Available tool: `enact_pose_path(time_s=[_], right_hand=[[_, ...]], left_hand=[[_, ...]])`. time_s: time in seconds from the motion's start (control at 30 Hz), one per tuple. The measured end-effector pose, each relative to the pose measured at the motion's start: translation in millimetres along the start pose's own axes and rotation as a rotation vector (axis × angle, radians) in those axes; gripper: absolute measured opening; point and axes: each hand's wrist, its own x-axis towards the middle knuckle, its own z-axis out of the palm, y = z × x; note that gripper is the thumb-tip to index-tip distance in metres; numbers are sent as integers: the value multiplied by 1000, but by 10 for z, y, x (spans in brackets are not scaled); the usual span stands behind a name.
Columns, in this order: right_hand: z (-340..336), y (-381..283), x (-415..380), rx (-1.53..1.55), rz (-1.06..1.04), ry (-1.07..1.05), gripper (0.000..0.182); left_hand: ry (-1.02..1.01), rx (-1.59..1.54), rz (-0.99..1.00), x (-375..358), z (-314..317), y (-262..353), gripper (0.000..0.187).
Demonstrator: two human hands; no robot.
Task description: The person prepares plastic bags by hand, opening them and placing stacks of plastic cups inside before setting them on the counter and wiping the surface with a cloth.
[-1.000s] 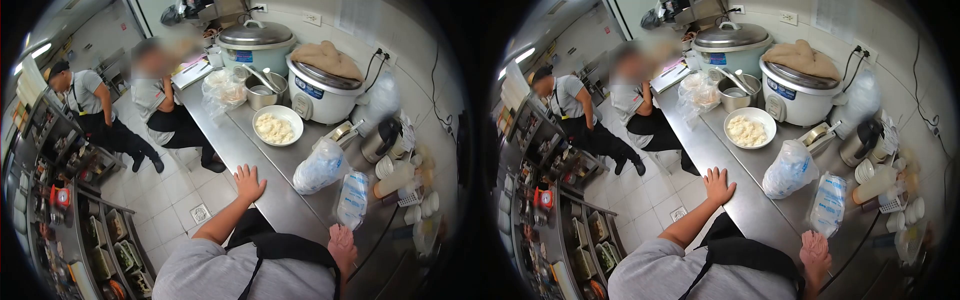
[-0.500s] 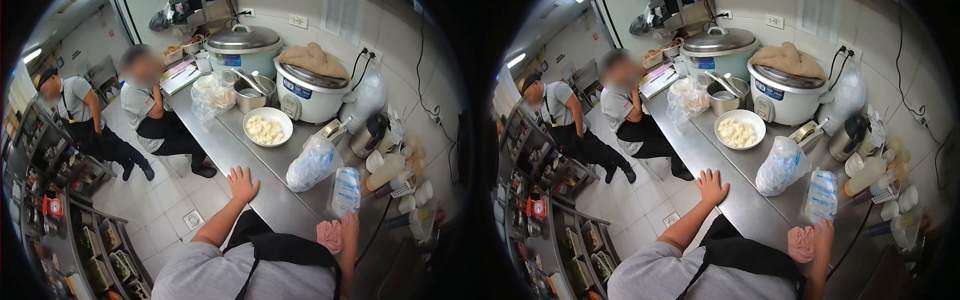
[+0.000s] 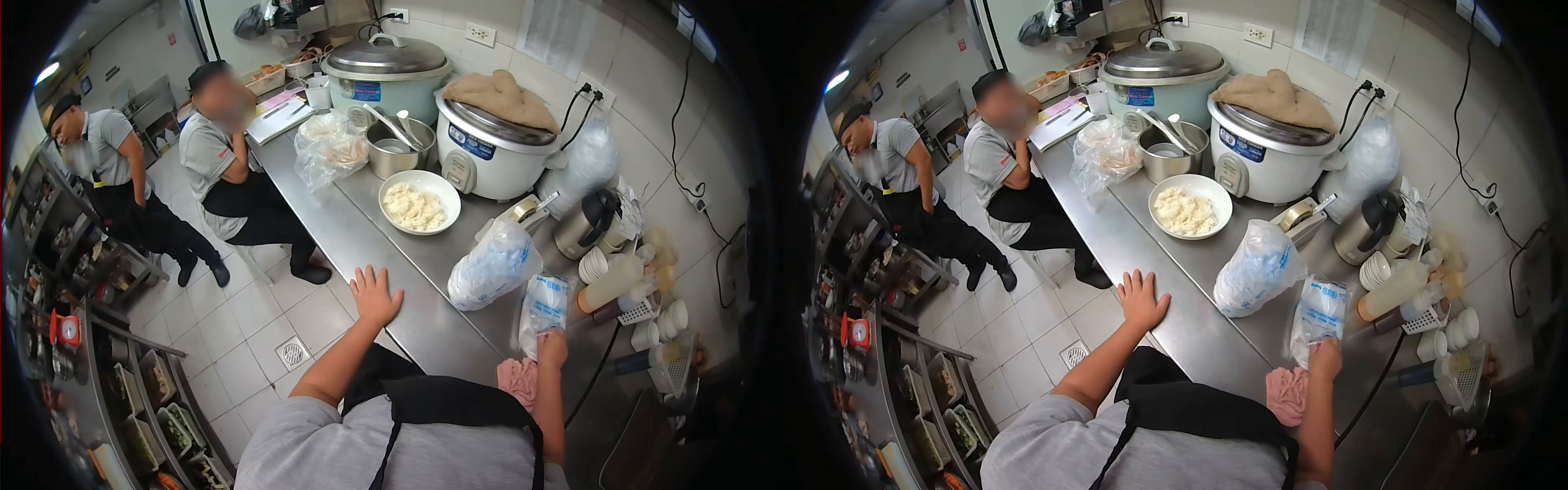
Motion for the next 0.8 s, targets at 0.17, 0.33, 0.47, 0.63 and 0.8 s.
enact_pose_path(time_s=[0.17, 0.33, 0.47, 0.63, 0.8], right_hand=[[-216, -123, -154, 343, -34, -22, 29], [-189, -203, -401, 333, -50, 10, 46], [-75, -199, -443, 344, -127, 41, 50], [-33, -195, -280, 321, -47, -82, 39], [-14, -206, -322, 341, -183, 215, 23]], left_hand=[[41, 14, 24, -14, 77, -50, 58], [37, 13, 18, -19, 34, -15, 57], [16, 17, 22, -7, 31, -14, 57], [-17, 71, 30, -14, 75, -37, 59], [-322, -319, 165, -139, -358, 514, 46]])
